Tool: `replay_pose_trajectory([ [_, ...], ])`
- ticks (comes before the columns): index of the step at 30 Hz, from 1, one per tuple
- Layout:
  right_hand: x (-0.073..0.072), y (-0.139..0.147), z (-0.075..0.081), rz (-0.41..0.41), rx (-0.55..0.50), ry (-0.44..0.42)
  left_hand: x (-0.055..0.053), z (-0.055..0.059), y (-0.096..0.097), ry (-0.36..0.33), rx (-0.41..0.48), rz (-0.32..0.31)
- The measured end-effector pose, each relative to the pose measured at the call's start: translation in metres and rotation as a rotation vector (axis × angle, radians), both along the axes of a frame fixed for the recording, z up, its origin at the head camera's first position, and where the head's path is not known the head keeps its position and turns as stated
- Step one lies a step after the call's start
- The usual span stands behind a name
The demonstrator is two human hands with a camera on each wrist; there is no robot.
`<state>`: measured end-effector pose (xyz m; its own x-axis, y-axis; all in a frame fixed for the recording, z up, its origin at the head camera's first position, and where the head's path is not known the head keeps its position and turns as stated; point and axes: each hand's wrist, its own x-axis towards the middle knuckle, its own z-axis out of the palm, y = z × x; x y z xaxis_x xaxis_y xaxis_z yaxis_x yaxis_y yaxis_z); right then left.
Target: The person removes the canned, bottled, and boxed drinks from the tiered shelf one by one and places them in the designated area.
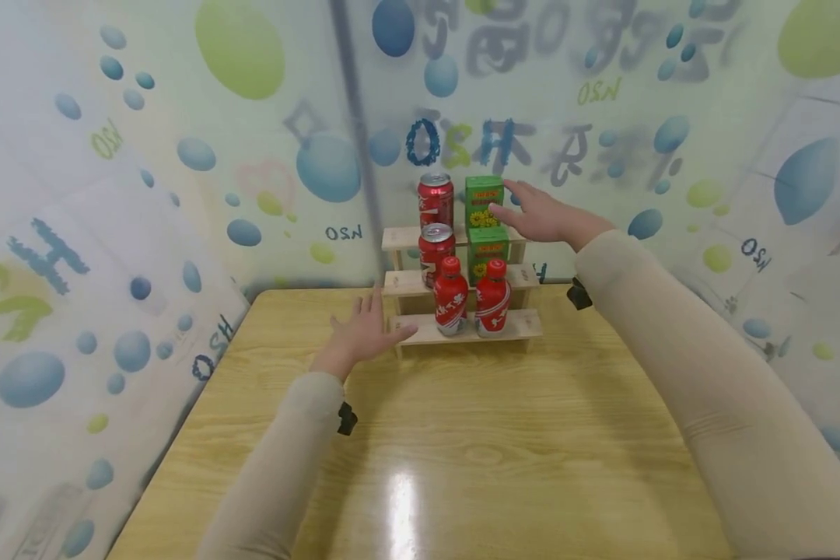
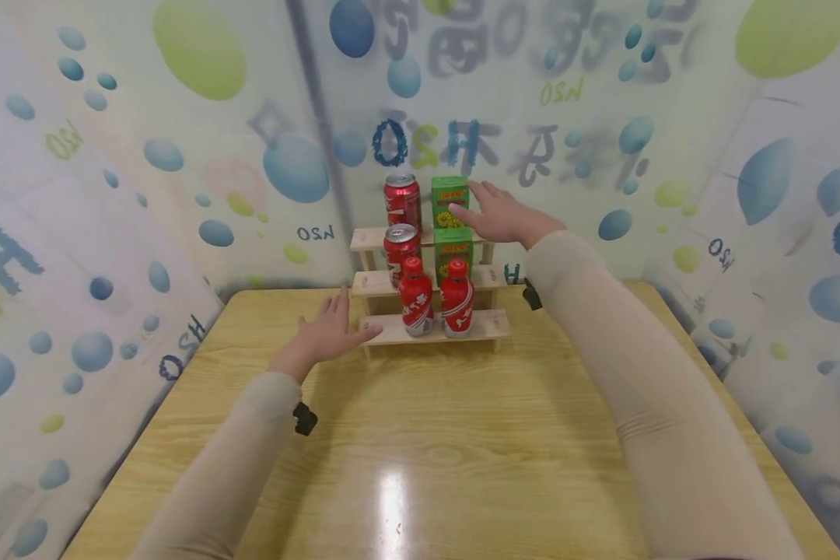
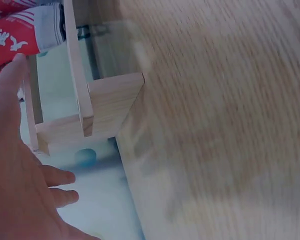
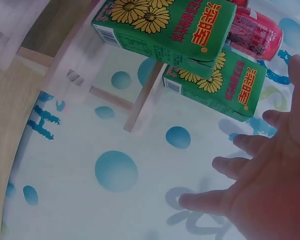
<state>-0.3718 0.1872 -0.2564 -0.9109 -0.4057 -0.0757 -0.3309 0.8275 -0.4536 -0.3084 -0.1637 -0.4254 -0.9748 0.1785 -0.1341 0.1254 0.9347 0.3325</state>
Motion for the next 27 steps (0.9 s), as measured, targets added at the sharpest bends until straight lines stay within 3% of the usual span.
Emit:
replay_pose_trajectory([
  [7, -0.011, -0.022, 0.006, -0.011, 0.014, 0.027, 0.006, -0.011, 0.002, -0.045, -0.051, -0.021],
  [15, -0.021, -0.031, 0.011, -0.039, 0.063, 0.07, 0.012, -0.023, 0.012, -0.044, 0.017, -0.005],
  [24, -0.035, -0.03, 0.002, -0.064, 0.051, 0.211, 0.012, -0.035, 0.016, -0.103, 0.069, 0.043],
  [27, -0.035, -0.034, 0.003, -0.081, 0.062, 0.25, 0.012, -0.039, 0.02, -0.087, 0.061, 0.052],
])
